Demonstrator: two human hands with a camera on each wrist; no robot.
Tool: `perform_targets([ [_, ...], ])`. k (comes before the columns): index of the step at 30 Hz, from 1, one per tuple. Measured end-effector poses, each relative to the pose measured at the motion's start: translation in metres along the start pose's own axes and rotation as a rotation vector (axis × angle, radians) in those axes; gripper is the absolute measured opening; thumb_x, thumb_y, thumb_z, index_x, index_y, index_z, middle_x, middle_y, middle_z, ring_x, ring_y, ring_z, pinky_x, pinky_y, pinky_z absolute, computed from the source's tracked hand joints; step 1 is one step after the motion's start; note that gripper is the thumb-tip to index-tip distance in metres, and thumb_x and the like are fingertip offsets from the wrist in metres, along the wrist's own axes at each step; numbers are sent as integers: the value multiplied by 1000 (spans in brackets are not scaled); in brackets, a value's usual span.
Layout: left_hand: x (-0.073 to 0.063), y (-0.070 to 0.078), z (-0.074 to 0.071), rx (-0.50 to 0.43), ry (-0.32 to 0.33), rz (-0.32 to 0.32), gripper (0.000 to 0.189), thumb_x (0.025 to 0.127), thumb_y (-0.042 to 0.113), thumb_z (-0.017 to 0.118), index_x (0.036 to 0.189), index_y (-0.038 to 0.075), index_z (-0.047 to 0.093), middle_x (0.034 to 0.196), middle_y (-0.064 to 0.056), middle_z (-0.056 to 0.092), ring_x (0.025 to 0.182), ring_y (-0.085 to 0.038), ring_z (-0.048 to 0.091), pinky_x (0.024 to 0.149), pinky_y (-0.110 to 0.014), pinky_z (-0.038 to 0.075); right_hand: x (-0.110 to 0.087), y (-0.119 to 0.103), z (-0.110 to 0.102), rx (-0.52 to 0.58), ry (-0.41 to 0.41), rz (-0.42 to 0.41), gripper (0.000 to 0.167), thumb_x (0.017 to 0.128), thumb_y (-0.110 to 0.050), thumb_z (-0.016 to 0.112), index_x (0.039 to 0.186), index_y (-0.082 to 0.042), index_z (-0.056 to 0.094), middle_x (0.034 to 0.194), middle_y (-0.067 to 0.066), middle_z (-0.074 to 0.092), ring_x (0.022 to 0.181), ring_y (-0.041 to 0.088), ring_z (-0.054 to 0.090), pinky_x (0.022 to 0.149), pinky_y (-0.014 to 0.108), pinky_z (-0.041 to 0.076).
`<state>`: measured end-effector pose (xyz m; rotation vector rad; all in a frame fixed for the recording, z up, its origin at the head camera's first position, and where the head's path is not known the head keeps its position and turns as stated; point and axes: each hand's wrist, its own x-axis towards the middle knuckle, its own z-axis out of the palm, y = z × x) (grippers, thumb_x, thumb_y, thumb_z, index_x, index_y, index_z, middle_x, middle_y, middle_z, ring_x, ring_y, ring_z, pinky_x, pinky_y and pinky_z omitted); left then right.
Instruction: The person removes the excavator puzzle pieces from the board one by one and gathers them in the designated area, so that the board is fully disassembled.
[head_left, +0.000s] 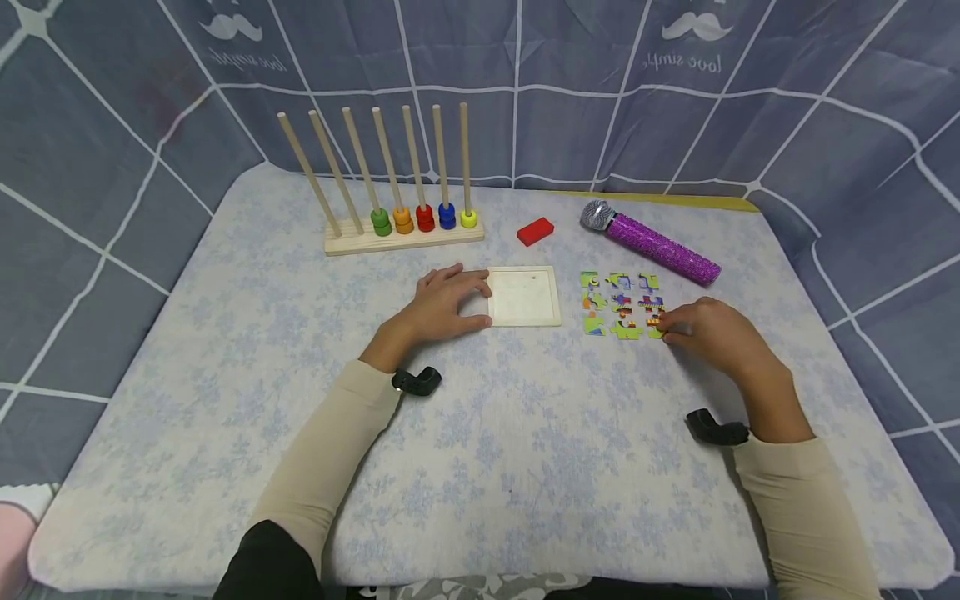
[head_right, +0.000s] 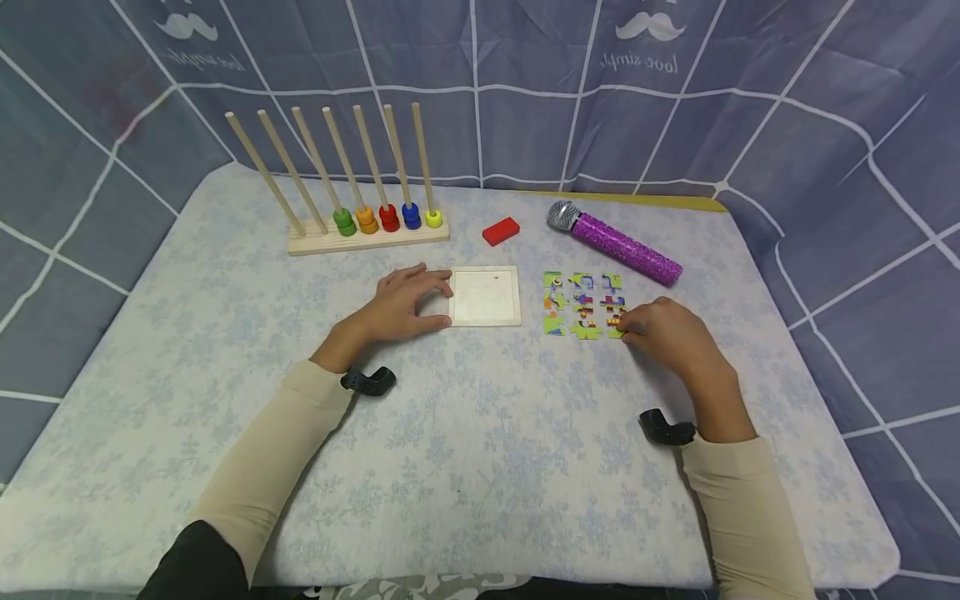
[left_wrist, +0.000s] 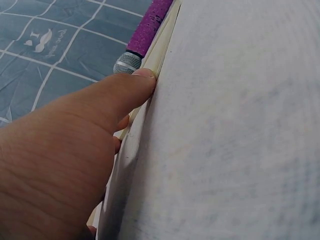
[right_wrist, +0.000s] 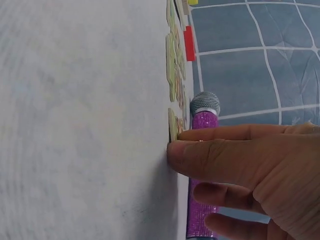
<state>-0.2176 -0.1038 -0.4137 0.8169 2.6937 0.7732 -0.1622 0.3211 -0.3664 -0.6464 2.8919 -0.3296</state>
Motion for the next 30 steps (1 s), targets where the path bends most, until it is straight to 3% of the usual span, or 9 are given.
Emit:
perform_targets([
  [11,0,-1,0,18,-6,-17,41,94,48,66,127,23,61,161,1,36,151,-33,14,116,-61,4,4,-5,0,-65,-7,31,19,88,-7,78,107,-3,79,108,18,74,101,42,67,83,58,51],
  [16,-1,-4,-2,19,3,-27,41,94,48,67,126,23,62,161,1,36,151,-33,14,116,-61,4,9,-4,3,15,0,46,17,89,-4,76,105,0,76,110,20,72,105,41,66,89,57,50],
  [23,-1,-5,-1,25,-3,-20,40,95,47,66,127,23,61,161,0,36,151,-34,15,116,-61,4,9,4,6,132,22,-32,10,87,0,76,94,-1,69,103,17,69,99,36,64,88,55,49],
  [27,-1,-2,-4,66,-12,2,39,97,44,65,129,23,60,160,-1,37,150,-34,21,115,-62,11,3,5,0,216,15,34,17,94,-9,72,104,2,65,110,21,66,105,41,62,89,58,48],
  [30,-1,5,-12,98,-11,25,39,99,38,63,134,21,58,160,-2,38,147,-29,30,115,-57,23,2,2,-5,257,33,89,38,99,-20,68,124,6,59,126,28,59,119,47,55,94,63,43],
])
